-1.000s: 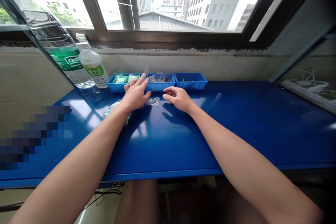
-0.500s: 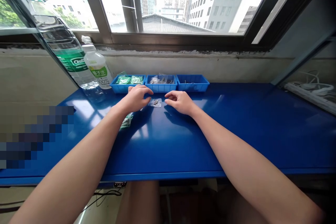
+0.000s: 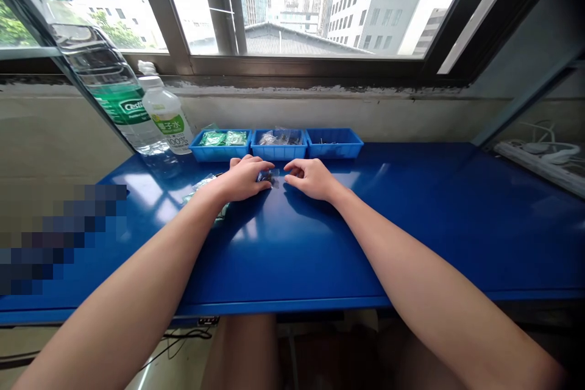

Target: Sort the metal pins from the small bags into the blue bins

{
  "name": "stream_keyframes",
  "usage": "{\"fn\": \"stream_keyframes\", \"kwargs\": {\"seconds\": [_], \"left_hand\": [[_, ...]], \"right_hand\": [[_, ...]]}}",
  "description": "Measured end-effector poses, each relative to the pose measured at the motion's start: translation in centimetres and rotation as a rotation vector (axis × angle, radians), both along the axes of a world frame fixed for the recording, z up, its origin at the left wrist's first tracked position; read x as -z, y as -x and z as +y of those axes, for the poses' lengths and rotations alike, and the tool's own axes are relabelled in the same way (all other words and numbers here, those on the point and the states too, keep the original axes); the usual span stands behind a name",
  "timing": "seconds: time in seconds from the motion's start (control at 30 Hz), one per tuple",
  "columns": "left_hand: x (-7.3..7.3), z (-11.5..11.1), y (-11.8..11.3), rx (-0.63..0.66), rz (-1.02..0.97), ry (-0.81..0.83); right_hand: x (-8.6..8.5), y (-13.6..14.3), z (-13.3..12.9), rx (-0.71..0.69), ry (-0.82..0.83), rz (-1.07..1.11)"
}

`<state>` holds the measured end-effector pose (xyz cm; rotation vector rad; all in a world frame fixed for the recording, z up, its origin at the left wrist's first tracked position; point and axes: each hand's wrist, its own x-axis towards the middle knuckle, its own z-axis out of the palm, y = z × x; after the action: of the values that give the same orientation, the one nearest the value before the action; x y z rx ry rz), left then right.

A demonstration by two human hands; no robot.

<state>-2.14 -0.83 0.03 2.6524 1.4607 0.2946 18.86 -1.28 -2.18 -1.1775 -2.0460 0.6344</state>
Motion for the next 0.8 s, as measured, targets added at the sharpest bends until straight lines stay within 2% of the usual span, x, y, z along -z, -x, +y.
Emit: {"fn": "stream_keyframes", "kwargs": {"seconds": [0.1, 0.27, 0.47, 0.63, 0.8], "left_hand": [[0.2, 0.1, 0.2, 0.028, -0.047, -0.020], [0.5, 0.4, 0.3, 0.158, -0.172, -0.051], [0.1, -0.1, -0.2, 0.130, -0.232, -0.013], [0.1, -0.3, -0.6, 0.087, -0.374, 0.092], [0.4, -0.3, -0.4, 0.112, -0.498, 0.163]], "right_hand": [[-0.1, 0.0, -0.1, -0.010, -0.014, -0.018], [-0.4, 0.1, -0.2, -0.046, -0.023, -0.051], [-0.5, 0.0, -0.5, -0.154, 0.026, 0.036], [-0.9, 0.0, -0.9, -0.163, 0.095, 0.060], [-1.2, 0.1, -1.0, -0.178, 0.151, 0.127]]}}
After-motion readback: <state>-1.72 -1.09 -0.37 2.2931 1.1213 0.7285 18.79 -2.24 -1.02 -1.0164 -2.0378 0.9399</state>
